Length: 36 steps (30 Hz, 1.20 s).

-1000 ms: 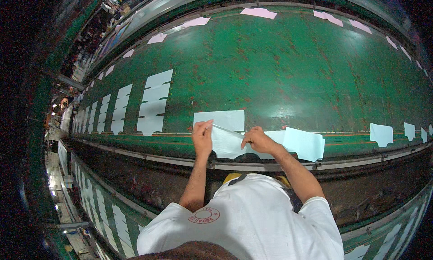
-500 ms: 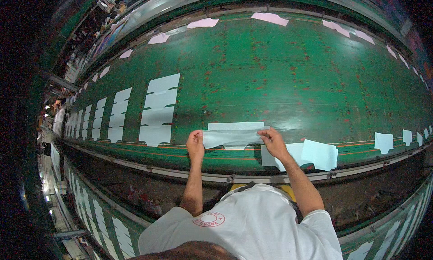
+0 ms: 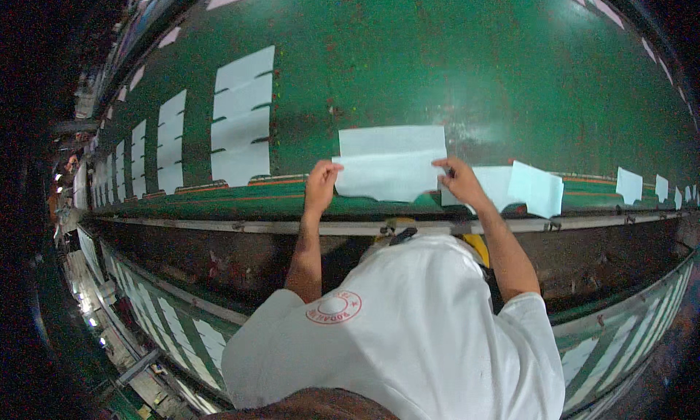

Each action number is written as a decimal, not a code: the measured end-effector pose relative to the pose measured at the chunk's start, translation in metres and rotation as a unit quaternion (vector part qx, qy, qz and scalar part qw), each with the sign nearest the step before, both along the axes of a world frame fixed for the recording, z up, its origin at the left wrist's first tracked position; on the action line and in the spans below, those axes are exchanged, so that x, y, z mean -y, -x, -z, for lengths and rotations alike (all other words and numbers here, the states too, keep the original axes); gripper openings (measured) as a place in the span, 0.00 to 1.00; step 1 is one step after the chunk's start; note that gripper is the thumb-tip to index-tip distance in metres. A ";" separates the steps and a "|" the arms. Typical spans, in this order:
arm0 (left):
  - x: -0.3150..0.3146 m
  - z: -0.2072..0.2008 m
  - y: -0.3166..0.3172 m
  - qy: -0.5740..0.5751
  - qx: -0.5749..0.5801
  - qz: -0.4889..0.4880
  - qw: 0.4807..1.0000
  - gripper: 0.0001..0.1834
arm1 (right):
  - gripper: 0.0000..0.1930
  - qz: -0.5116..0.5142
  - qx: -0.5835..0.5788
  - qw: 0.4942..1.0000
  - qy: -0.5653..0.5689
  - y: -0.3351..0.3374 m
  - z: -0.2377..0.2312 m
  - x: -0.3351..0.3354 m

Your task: The person repeatedly picks up white paper sheets and places them onto a green conveyor belt, smoothing each sheet with both hands. The person continues this one-at-a-time placement along the belt throughout the clip.

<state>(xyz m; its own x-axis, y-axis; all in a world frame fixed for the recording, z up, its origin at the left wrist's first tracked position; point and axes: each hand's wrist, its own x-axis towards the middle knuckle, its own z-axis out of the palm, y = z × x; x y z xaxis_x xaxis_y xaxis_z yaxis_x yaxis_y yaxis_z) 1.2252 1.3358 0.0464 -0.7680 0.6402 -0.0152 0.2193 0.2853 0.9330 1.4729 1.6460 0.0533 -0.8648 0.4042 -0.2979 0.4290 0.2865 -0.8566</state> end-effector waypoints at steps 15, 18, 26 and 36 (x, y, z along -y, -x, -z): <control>-0.101 0.033 0.111 0.062 -0.163 0.027 0.984 0.12 | 0.28 0.029 -0.090 0.984 -0.149 0.096 0.030 -0.077; -0.109 0.033 0.121 0.079 -0.166 0.032 0.982 0.13 | 0.28 0.029 -0.078 0.985 -0.148 0.109 0.029 -0.084; -0.116 0.035 0.128 0.116 -0.193 0.031 0.974 0.14 | 0.28 0.029 -0.053 0.989 -0.137 0.122 0.029 -0.090; -0.171 0.048 0.077 0.369 -0.401 -0.006 0.839 0.44 | 0.28 0.050 -0.140 0.982 -0.119 0.106 0.027 -0.087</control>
